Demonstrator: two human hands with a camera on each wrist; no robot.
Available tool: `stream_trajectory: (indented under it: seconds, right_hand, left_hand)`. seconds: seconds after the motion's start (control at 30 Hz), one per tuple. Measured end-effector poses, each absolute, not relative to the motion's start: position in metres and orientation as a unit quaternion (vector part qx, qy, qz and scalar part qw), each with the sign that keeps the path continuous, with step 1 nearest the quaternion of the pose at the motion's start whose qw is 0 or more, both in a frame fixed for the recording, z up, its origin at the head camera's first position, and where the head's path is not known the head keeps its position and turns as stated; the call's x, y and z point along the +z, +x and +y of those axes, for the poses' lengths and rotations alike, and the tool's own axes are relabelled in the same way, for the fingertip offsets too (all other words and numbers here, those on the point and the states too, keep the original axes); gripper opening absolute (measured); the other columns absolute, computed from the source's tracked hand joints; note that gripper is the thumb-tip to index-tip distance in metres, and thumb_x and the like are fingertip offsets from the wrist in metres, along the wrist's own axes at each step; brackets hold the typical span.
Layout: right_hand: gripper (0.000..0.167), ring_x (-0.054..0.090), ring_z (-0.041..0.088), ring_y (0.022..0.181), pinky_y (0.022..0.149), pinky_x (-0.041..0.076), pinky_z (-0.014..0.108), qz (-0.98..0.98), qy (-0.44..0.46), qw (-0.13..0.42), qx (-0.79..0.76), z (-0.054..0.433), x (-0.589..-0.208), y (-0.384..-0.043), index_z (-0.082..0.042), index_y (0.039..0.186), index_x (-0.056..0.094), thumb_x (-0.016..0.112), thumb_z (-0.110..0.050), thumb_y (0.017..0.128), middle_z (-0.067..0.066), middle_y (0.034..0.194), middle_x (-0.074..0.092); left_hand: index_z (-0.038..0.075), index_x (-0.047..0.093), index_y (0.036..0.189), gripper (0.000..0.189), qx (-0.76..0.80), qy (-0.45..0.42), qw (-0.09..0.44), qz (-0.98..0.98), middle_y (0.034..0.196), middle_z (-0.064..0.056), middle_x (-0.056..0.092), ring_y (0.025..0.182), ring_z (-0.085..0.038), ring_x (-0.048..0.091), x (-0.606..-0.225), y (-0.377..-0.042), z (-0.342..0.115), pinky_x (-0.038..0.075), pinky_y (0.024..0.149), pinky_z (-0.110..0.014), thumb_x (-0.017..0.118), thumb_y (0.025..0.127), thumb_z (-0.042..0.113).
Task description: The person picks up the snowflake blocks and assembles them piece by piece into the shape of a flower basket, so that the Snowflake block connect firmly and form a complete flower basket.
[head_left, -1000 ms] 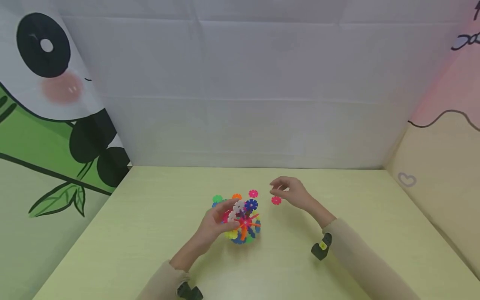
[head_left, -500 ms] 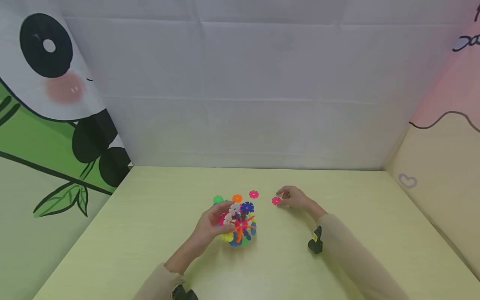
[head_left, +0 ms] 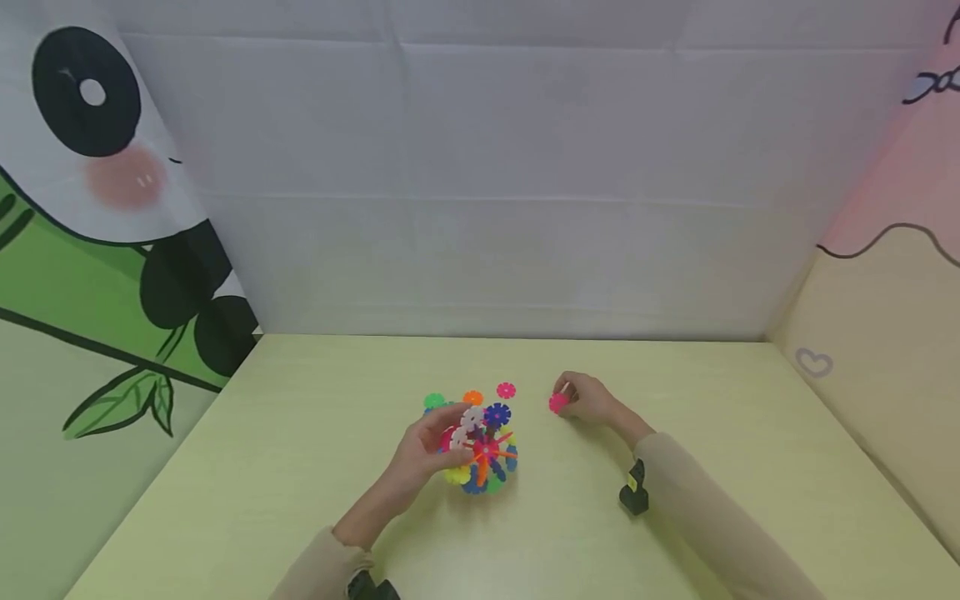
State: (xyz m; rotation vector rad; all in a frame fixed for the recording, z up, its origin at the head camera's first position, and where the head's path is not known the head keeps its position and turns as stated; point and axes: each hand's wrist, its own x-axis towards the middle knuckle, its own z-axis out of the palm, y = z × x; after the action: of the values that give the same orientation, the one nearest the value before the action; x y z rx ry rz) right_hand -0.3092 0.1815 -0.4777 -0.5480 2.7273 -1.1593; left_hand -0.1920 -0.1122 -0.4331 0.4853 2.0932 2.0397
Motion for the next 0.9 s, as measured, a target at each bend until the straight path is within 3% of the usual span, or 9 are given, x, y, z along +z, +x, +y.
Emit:
stream_trajectory:
  seconds: [0.17, 0.33, 0.57, 0.73, 0.9]
  right_hand:
    - [0.023, 0.057, 0.02, 0.073, 0.062, 0.053, 0.031, 0.885, -0.2, 0.04, -0.419, 0.182, -0.47, -0.301, 0.003, 0.1, 0.06, 0.069, 0.009, 0.08, 0.008, 0.085, 0.059]
    - [0.024, 0.063, 0.032, 0.076, 0.068, 0.056, 0.043, 0.83, -0.201, 0.013, -0.52, 0.17, -0.441, -0.272, 0.007, 0.108, 0.059, 0.065, 0.008, 0.085, 0.011, 0.089, 0.062]
    - [0.024, 0.065, 0.026, 0.076, 0.069, 0.056, 0.032, 0.784, -0.175, 0.003, -0.596, 0.157, -0.401, -0.225, 0.008, 0.11, 0.06, 0.066, 0.002, 0.087, 0.013, 0.093, 0.066]
    - [0.023, 0.066, 0.027, 0.075, 0.067, 0.056, 0.031, 0.776, -0.183, 0.003, -0.603, 0.158, -0.401, -0.223, 0.008, 0.109, 0.061, 0.066, 0.003, 0.087, 0.015, 0.093, 0.066]
    - [0.022, 0.065, 0.021, 0.072, 0.065, 0.056, 0.03, 0.784, -0.183, -0.006, -0.593, 0.157, -0.402, -0.231, 0.008, 0.107, 0.062, 0.067, 0.006, 0.085, 0.013, 0.092, 0.066]
  left_hand:
    - [-0.002, 0.045, 0.136, 0.055, 0.687, 0.159, 0.087, 0.703, 0.138, -0.02, 0.044, 0.129, -0.039, 0.037, -0.432, -0.194, -0.107, 0.047, 0.093, -0.037, 0.068, 0.085, 0.002]
    - [0.003, 0.046, 0.138, 0.055, 0.692, 0.15, 0.083, 0.702, 0.136, -0.018, 0.046, 0.126, -0.036, 0.042, -0.432, -0.198, -0.101, 0.048, 0.091, -0.037, 0.067, 0.086, 0.001]
    - [0.003, 0.043, 0.139, 0.056, 0.72, 0.142, 0.082, 0.674, 0.141, -0.021, 0.04, 0.124, -0.036, 0.045, -0.427, -0.203, -0.088, 0.048, 0.09, -0.037, 0.065, 0.088, 0.004]
    - [0.003, 0.043, 0.14, 0.059, 0.719, 0.152, 0.058, 0.676, 0.141, -0.021, 0.04, 0.126, -0.041, 0.041, -0.429, -0.208, -0.082, 0.049, 0.088, -0.037, 0.068, 0.088, 0.013]
    - [0.0, 0.041, 0.14, 0.06, 0.735, 0.141, 0.064, 0.66, 0.139, -0.02, 0.042, 0.122, -0.037, 0.047, -0.426, -0.213, -0.075, 0.049, 0.088, -0.035, 0.067, 0.087, 0.007]
